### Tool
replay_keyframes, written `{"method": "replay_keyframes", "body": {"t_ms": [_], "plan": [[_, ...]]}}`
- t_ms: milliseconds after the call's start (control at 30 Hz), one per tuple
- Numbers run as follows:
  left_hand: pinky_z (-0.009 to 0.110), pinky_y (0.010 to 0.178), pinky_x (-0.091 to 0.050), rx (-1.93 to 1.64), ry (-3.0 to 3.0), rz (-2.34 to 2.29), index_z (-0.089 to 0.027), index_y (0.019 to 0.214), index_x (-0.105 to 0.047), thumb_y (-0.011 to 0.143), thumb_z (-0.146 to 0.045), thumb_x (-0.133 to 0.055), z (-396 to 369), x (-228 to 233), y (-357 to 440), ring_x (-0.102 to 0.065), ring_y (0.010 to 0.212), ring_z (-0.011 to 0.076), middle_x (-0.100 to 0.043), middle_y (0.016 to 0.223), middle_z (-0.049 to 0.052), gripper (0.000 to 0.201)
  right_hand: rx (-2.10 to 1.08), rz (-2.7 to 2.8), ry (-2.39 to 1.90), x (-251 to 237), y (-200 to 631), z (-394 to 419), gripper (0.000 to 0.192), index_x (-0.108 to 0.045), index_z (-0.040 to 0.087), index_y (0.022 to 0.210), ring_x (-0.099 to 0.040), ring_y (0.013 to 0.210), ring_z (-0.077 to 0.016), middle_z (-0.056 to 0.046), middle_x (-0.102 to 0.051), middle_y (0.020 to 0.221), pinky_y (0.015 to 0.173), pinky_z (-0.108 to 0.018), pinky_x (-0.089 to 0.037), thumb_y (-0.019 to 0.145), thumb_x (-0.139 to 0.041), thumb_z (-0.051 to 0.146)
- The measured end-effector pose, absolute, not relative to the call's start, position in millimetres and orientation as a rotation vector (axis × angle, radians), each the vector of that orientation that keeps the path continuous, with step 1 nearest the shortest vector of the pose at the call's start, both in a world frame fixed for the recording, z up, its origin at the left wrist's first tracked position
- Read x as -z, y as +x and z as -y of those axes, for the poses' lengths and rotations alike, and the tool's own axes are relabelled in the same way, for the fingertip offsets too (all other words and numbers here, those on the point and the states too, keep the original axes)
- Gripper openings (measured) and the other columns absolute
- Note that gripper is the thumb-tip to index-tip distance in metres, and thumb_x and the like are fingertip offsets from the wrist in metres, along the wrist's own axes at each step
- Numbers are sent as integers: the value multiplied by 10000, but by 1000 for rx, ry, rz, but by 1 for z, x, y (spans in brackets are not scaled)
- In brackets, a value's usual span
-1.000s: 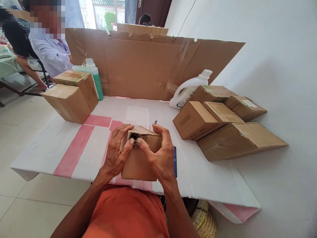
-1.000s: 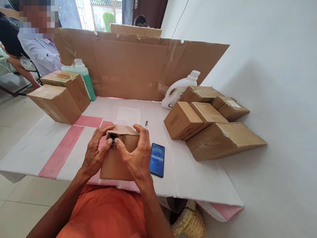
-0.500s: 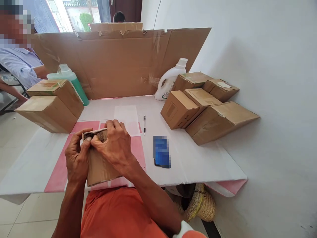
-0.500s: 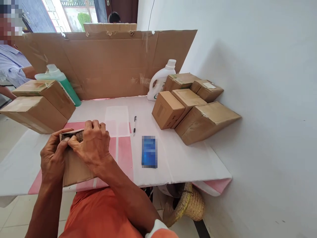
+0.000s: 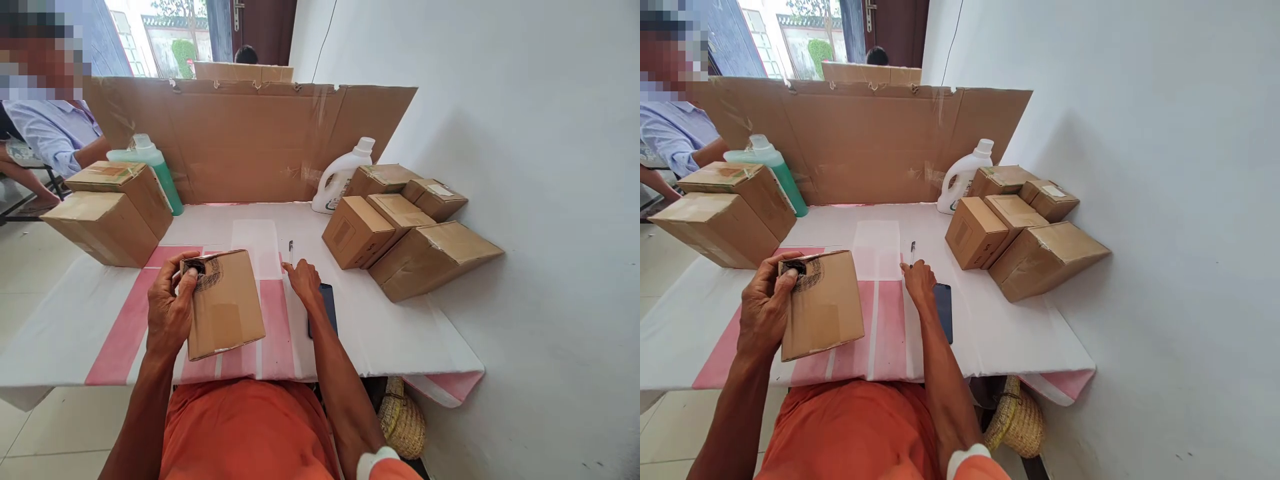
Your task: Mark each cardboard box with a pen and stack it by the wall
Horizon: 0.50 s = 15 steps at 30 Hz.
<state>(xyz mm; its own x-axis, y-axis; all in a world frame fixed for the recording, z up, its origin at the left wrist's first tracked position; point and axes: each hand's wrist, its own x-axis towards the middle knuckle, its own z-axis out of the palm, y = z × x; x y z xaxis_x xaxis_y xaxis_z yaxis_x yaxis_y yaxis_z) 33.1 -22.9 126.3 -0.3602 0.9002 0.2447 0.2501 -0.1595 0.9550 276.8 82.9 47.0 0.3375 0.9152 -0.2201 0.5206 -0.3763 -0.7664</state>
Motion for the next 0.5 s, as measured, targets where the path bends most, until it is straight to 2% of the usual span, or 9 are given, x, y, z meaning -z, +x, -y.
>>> {"method": "replay_keyframes", "body": {"t_ms": [67,133,233,300,367,433,500], "plan": [[245,714,-539,-1537,1366,-1548,-221,1162,-713,929,-453,-663,19,-127,32,-663,923,182,-705,1083,50,332,-915,1214,-2027,-36,275,-95,223,-575,199,708,-691,1097,-397,-215,-726,919,884,-449,-483,838,-755,193],[267,745,-548,-1516,1390,-1537,-222,1178,-713,938,-484,-662,17,-126,31,-678,957,199,-720,1088,53,359,-960,1174,-1988,-31,275,-103,282,-522,219,653,-699,987,-356,-158,-691,795,808,-416,-479,815,-749,173],[295,800,-550,-1487,1391,-1570,-228,1183,-715,913,-519,-707,16,-123,30,-687,970,206,-733,1086,47,397,-1053,1133,-1830,-41,282,-103,341,-463,245,649,-654,725,-237,-40,-588,640,633,-336,-443,858,-727,297],[316,845,-552,-1465,1412,-1595,-233,1187,-712,877,-512,-752,16,-123,30,-691,988,214,-737,1105,45,418,-1092,1111,-1681,-61,287,-93,357,-461,249,712,-597,616,-171,9,-562,635,547,-287,-408,899,-684,457],[349,903,-553,-1435,1457,-1593,-231,1188,-709,854,-484,-765,16,-125,32,-694,1032,234,-740,1121,52,423,-1120,1068,-1407,-88,287,-74,381,-490,255,812,-597,600,-142,28,-595,687,509,-250,-402,892,-664,585],[384,963,-549,-1399,1498,-1572,-224,1206,-702,847,-453,-747,16,-127,35,-692,1082,253,-741,1137,63,428,-1180,992,-931,-115,275,-49,380,-542,268,913,-643,627,-143,25,-663,757,496,-236,-424,845,-738,586],[409,1002,-544,-1365,1526,-1543,-218,1244,-691,848,-427,-722,17,-128,37,-692,1111,262,-739,1159,74,448,-1252,1053,-720,-134,253,-25,342,-586,270,924,-674,620,-148,24,-703,770,500,-243,-477,850,-777,544]]}}
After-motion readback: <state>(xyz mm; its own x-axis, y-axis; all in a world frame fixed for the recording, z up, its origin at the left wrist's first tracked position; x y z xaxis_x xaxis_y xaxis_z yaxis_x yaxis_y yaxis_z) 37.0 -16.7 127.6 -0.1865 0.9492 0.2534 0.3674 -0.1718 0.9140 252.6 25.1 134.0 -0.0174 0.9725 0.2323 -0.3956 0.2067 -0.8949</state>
